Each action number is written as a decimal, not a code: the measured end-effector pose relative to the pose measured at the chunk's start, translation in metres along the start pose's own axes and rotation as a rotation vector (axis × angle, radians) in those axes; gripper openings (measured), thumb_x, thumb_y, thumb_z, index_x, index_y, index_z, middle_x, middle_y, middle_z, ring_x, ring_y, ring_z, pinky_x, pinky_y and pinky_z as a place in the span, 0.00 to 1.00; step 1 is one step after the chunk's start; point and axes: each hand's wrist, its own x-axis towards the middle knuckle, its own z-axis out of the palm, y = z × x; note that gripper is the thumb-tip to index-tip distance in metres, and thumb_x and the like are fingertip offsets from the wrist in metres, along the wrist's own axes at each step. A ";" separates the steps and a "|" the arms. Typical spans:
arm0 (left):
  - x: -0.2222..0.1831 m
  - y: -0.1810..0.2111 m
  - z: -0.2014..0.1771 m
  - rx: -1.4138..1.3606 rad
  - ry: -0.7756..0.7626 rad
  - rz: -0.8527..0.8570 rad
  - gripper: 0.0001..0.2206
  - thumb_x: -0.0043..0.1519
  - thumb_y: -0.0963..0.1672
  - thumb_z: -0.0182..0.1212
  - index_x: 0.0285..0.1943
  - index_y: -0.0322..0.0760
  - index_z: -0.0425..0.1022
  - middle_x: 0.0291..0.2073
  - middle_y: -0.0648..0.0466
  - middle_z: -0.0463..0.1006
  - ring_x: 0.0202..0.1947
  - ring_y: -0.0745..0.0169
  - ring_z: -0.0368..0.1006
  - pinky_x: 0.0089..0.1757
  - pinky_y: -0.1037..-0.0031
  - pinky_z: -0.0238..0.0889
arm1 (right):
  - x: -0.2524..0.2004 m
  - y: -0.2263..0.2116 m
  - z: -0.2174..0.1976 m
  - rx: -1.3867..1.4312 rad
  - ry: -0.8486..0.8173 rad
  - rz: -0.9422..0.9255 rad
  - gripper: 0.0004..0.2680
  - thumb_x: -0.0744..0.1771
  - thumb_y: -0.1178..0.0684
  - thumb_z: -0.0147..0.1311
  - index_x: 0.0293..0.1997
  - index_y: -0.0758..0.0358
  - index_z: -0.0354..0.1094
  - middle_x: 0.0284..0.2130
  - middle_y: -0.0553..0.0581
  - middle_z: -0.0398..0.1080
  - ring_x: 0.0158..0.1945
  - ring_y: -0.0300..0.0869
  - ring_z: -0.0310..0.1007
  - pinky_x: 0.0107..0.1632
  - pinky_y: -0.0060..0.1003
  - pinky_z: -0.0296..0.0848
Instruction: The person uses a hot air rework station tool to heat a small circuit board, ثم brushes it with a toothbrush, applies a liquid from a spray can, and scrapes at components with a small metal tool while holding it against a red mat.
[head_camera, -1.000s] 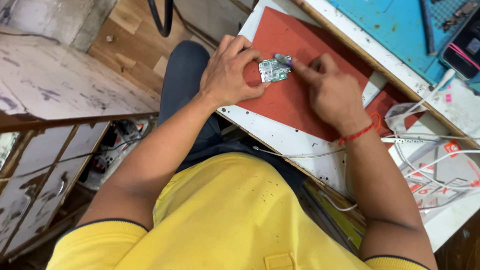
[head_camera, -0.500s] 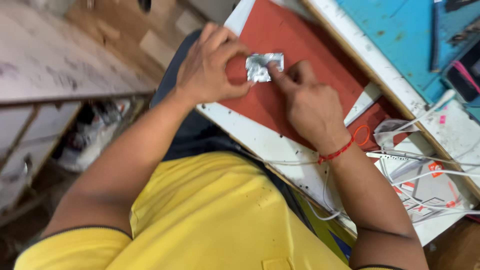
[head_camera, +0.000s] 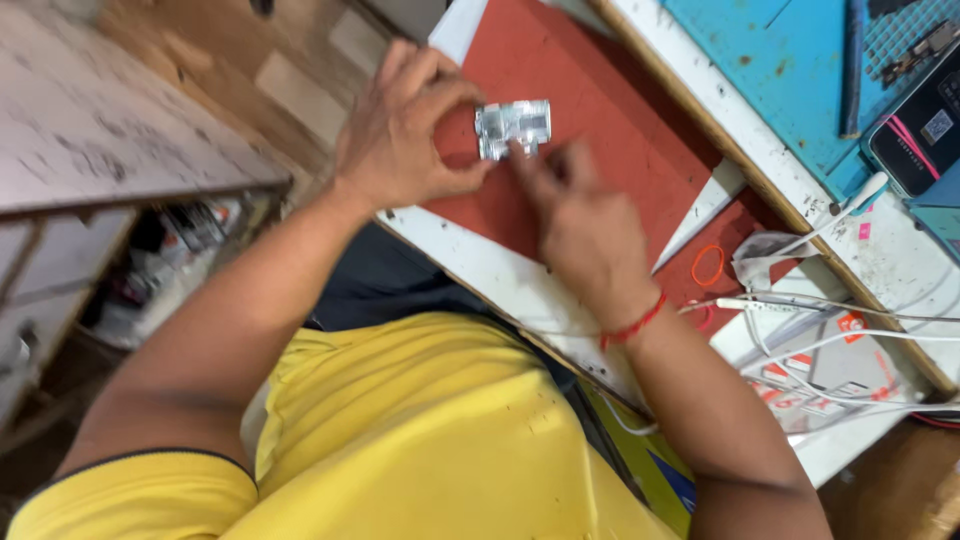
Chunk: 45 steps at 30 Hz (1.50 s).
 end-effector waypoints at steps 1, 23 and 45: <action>0.001 0.002 0.000 -0.009 0.000 0.004 0.23 0.48 0.48 0.81 0.50 0.43 0.78 0.48 0.54 0.70 0.53 0.49 0.65 0.50 0.60 0.66 | -0.003 -0.006 0.003 0.013 -0.012 -0.029 0.23 0.65 0.63 0.44 0.69 0.54 0.65 0.41 0.61 0.68 0.30 0.54 0.75 0.33 0.49 0.76; -0.003 -0.002 -0.012 -0.122 -0.039 -0.012 0.21 0.53 0.49 0.79 0.53 0.40 0.80 0.48 0.55 0.70 0.53 0.51 0.64 0.50 0.61 0.64 | -0.004 -0.059 0.029 0.039 0.273 0.385 0.25 0.63 0.68 0.47 0.69 0.53 0.66 0.46 0.63 0.69 0.37 0.57 0.76 0.38 0.47 0.77; 0.006 -0.007 -0.016 -0.151 -0.084 -0.034 0.21 0.52 0.48 0.77 0.52 0.41 0.78 0.47 0.56 0.69 0.51 0.51 0.63 0.49 0.61 0.63 | 0.000 -0.072 0.031 0.065 0.229 0.455 0.24 0.64 0.68 0.50 0.68 0.55 0.67 0.46 0.65 0.69 0.41 0.57 0.75 0.40 0.49 0.76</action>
